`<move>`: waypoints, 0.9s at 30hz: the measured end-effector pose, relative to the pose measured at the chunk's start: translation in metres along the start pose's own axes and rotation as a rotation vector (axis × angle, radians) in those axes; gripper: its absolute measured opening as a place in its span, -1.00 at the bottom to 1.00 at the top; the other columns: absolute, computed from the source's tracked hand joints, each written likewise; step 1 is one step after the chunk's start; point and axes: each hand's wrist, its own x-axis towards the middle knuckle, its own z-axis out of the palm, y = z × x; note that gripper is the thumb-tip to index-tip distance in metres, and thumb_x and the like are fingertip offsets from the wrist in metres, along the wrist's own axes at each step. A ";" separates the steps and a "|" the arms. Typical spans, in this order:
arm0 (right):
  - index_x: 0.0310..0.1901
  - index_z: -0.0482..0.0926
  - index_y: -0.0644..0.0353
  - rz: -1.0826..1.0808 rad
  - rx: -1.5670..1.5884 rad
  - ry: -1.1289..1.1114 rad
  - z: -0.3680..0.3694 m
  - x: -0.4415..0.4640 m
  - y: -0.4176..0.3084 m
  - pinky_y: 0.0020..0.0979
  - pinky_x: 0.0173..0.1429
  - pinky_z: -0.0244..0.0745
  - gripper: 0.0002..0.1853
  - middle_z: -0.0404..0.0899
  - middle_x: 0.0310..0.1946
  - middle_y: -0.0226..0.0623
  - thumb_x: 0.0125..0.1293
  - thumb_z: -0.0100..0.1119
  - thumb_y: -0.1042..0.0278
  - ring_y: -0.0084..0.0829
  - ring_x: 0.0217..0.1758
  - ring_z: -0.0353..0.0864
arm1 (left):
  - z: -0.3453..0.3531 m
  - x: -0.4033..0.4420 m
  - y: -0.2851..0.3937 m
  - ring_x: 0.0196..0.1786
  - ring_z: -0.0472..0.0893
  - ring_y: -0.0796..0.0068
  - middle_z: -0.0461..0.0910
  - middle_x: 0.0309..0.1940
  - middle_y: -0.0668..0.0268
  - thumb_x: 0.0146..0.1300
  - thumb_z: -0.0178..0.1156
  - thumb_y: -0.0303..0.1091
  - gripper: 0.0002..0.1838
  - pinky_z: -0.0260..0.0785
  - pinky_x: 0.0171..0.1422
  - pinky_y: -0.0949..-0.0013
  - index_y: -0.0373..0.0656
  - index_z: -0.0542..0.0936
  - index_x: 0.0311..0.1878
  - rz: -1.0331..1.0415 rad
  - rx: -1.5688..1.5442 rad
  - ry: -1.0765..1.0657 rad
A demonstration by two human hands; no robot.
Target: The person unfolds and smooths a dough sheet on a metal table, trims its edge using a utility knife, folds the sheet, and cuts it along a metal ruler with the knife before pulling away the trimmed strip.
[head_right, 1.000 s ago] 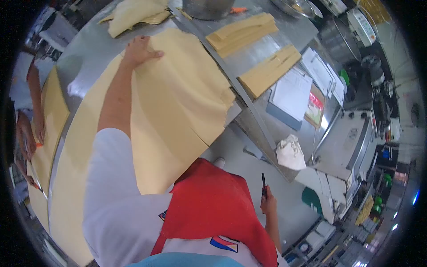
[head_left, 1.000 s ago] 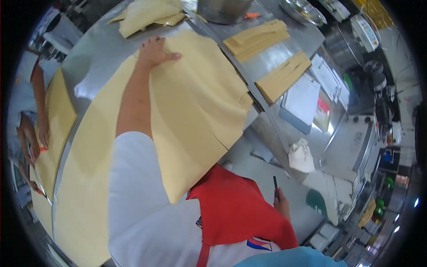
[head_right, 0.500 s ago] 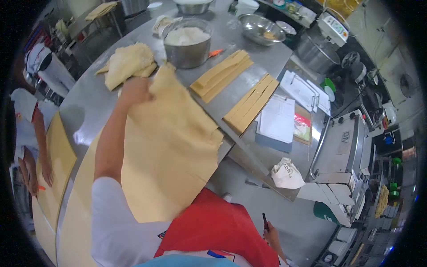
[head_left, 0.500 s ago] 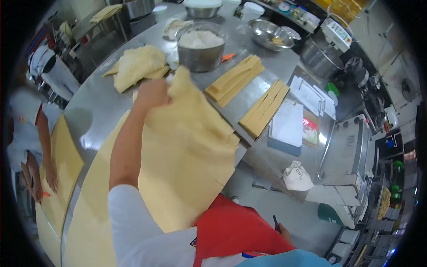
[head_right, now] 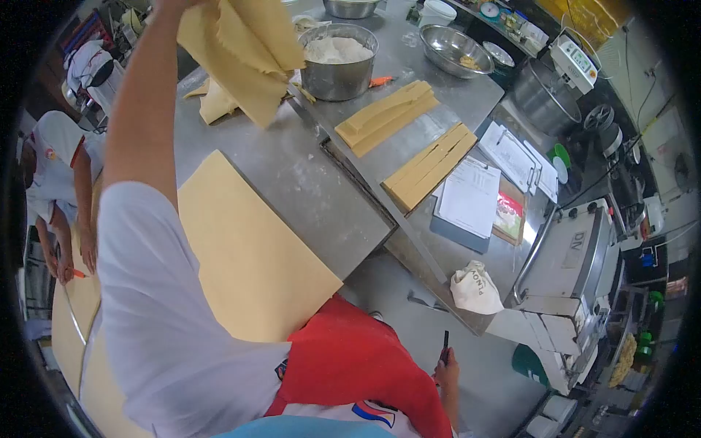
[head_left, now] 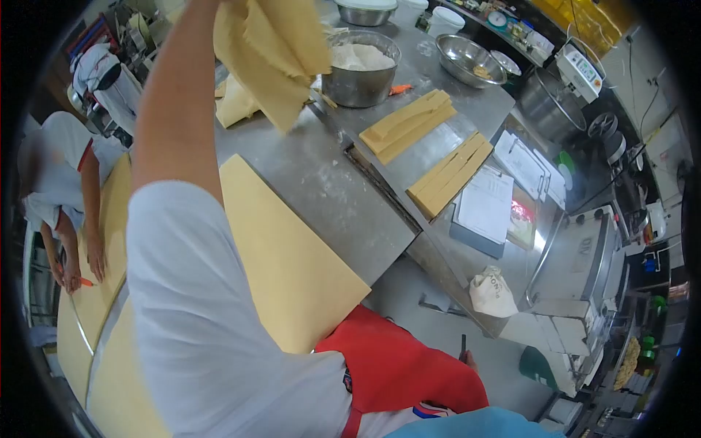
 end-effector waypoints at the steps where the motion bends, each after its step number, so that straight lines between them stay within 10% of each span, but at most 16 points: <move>1: 0.54 0.26 0.07 -0.036 -0.080 0.031 0.013 -0.033 -0.024 -0.32 -0.40 0.59 -0.27 0.59 -0.46 -0.27 0.33 0.14 0.62 -0.48 -0.50 0.62 | 0.031 -0.020 0.011 0.05 0.68 0.15 0.70 -0.12 0.04 0.06 0.47 0.07 -0.49 0.51 0.21 0.13 -0.13 0.75 -0.05 0.088 -0.104 0.251; 6: 0.56 0.25 0.01 -0.208 -0.392 -0.006 0.025 -0.057 -0.006 -0.34 -0.43 0.57 -0.26 0.57 -0.49 -0.29 0.34 0.12 0.62 -0.50 -0.53 0.56 | 0.086 -0.176 0.046 0.42 0.47 0.17 0.54 0.32 0.24 0.25 0.28 0.21 -0.30 0.19 0.49 -0.23 0.05 0.52 0.38 0.220 -0.411 -0.544; 8: 0.55 0.25 0.05 -0.241 -0.320 -0.038 0.018 -0.055 -0.013 -0.35 -0.43 0.55 -0.30 0.56 -0.49 -0.32 0.38 0.11 0.54 -0.50 -0.53 0.56 | 0.099 -0.273 0.033 0.37 0.50 0.09 0.53 0.25 0.04 0.24 0.31 0.12 -0.32 0.22 0.47 -0.19 -0.06 0.55 0.34 0.129 -0.601 -0.679; 16: 0.37 0.44 0.27 -0.555 0.181 -0.439 0.055 -0.094 -0.222 -0.46 -0.39 0.45 -0.46 0.53 -0.45 -0.38 0.44 0.14 0.19 -0.54 -0.51 0.54 | -0.022 -0.568 -0.072 0.66 -0.02 -0.15 0.05 0.64 0.04 0.53 -0.15 0.18 -0.29 -0.20 0.63 -0.31 0.03 0.21 0.60 -0.093 -0.337 -0.783; 20: -0.21 0.57 0.27 -0.672 -0.009 -0.611 0.147 -0.077 -0.316 -0.36 -0.33 0.43 -0.71 0.56 -0.48 -0.35 0.42 0.14 0.15 -0.50 -0.44 0.56 | -0.103 -0.631 -0.108 0.67 -0.06 -0.16 -0.02 0.66 0.07 0.53 -0.15 0.19 -0.28 -0.23 0.63 -0.33 0.05 0.16 0.62 -0.161 -0.314 -0.844; 27: 0.14 0.63 0.33 -0.897 0.029 -0.473 0.269 -0.038 -0.395 -0.33 -0.15 0.50 -0.59 0.67 -0.21 -0.18 0.41 0.14 0.22 -0.42 -0.28 0.59 | -0.155 -0.685 -0.135 0.69 -0.14 -0.15 -0.08 0.68 0.12 0.51 -0.14 0.23 -0.24 -0.31 0.65 -0.34 0.08 0.10 0.65 -0.214 -0.220 -0.917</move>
